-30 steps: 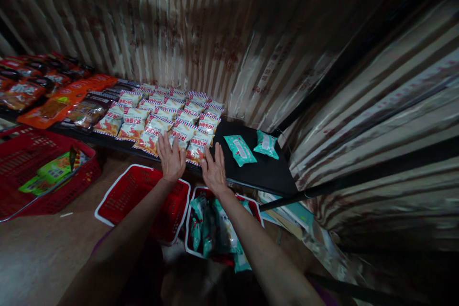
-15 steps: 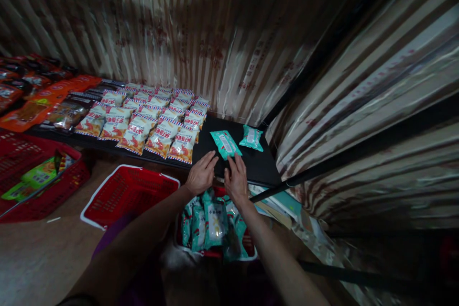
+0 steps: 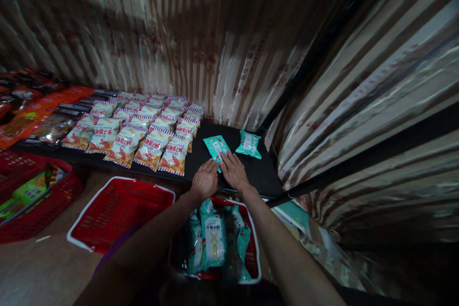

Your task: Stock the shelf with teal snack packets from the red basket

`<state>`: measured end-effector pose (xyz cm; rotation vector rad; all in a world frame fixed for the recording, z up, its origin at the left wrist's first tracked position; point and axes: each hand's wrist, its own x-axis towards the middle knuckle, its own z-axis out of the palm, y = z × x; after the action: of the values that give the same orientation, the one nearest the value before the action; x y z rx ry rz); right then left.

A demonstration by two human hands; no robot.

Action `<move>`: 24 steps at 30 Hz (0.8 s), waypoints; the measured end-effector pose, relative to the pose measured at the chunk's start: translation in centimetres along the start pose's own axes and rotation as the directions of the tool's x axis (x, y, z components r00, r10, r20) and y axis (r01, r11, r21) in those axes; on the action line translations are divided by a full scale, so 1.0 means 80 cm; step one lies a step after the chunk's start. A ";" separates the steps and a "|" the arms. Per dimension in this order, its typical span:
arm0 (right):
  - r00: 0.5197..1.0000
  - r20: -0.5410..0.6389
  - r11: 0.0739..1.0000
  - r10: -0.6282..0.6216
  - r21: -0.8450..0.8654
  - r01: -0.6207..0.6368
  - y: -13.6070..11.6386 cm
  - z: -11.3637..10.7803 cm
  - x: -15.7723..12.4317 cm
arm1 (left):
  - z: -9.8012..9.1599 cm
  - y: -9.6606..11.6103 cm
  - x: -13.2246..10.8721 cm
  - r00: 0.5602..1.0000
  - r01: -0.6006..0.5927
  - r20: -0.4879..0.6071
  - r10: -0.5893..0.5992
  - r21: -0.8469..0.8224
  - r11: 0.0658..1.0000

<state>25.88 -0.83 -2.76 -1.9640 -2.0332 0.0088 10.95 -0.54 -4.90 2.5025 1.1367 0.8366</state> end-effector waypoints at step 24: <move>0.975 -0.213 0.996 -0.068 0.039 0.078 -0.010 0.002 -0.139 | -0.009 0.041 -0.055 0.980 -0.047 -0.194 -0.051 -0.471 0.881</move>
<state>25.13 -11.68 -5.18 -1.7781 -1.9468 -0.1603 10.16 -6.01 -4.56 2.0440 0.8545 1.2229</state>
